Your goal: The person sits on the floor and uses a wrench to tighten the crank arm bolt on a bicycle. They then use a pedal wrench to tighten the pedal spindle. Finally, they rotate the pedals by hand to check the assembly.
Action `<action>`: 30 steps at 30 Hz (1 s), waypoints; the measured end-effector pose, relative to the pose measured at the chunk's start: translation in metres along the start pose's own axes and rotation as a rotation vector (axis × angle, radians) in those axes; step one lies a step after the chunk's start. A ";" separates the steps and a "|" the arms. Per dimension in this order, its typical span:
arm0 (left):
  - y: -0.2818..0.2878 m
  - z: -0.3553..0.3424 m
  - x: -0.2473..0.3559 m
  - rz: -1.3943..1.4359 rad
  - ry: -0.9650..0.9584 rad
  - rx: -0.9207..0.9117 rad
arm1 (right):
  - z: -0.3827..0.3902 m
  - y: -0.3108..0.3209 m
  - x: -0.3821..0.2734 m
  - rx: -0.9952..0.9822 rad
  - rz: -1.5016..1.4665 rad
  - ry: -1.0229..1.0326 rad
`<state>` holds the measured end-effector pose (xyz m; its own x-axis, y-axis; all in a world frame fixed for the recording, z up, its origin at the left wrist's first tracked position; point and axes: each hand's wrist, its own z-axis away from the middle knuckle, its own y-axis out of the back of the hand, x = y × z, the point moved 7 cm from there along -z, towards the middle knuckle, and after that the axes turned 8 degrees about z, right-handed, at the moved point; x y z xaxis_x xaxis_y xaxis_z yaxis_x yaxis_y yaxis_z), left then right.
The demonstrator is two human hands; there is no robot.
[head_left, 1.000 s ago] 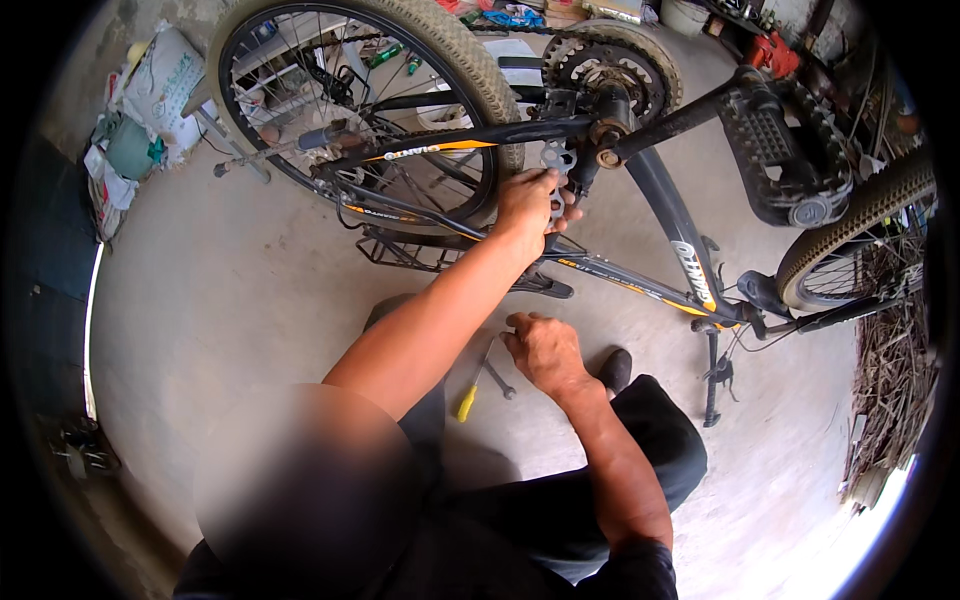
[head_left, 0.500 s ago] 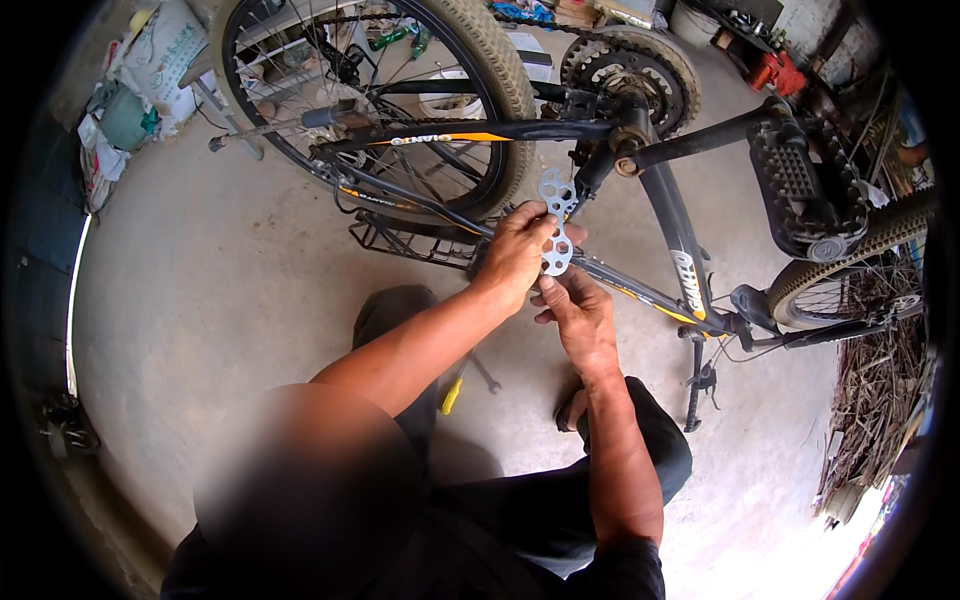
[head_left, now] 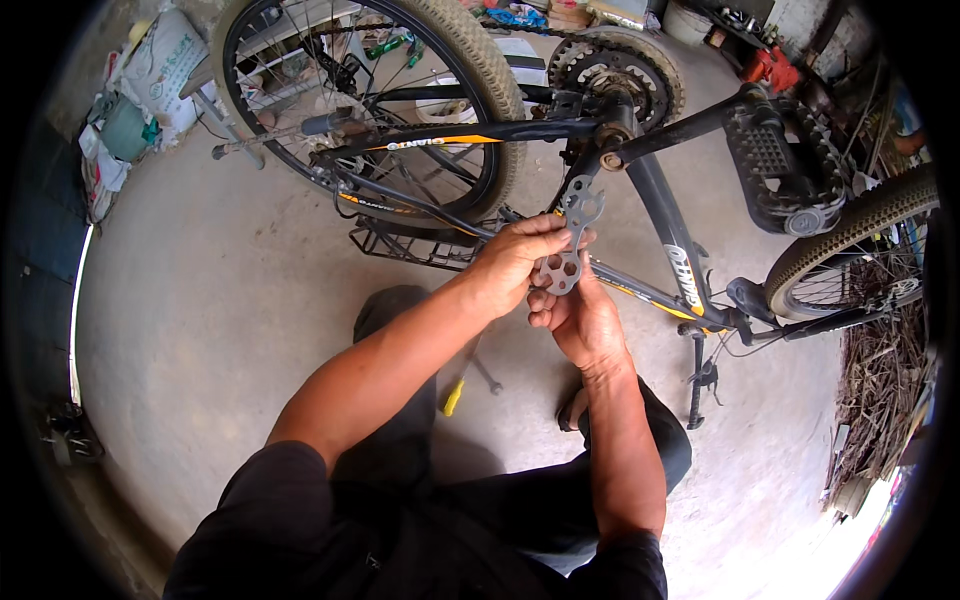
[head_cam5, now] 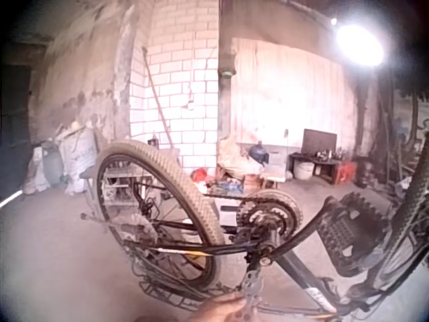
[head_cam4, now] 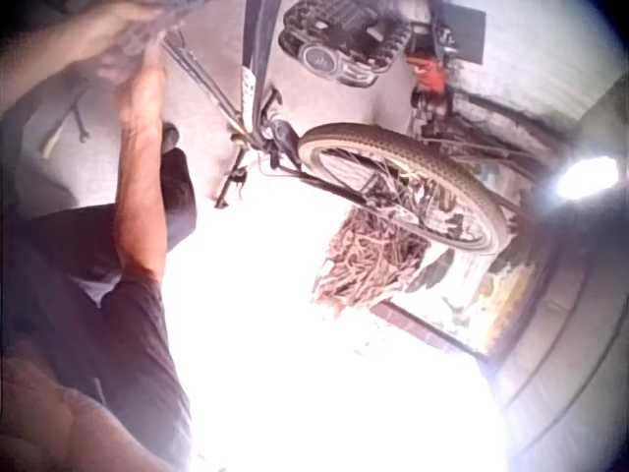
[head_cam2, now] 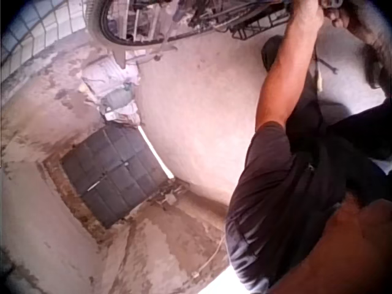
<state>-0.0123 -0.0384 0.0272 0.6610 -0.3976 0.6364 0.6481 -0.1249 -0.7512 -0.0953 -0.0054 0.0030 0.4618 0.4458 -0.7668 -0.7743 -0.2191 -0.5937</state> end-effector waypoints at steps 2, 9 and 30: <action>0.007 0.000 -0.003 -0.014 0.029 -0.034 | 0.005 -0.005 -0.004 0.001 -0.001 -0.037; -0.009 0.000 0.005 -0.299 -0.044 -0.079 | 0.008 0.010 -0.009 -0.178 -0.308 0.049; -0.043 -0.029 0.119 -1.875 -0.976 0.327 | 0.045 0.050 -0.118 0.681 0.655 0.584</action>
<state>0.0276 -0.1067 0.1301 -0.8128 0.4676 0.3474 0.5578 0.4525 0.6958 -0.2080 -0.0300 0.0752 -0.1296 -0.0981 -0.9867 -0.9364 0.3393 0.0893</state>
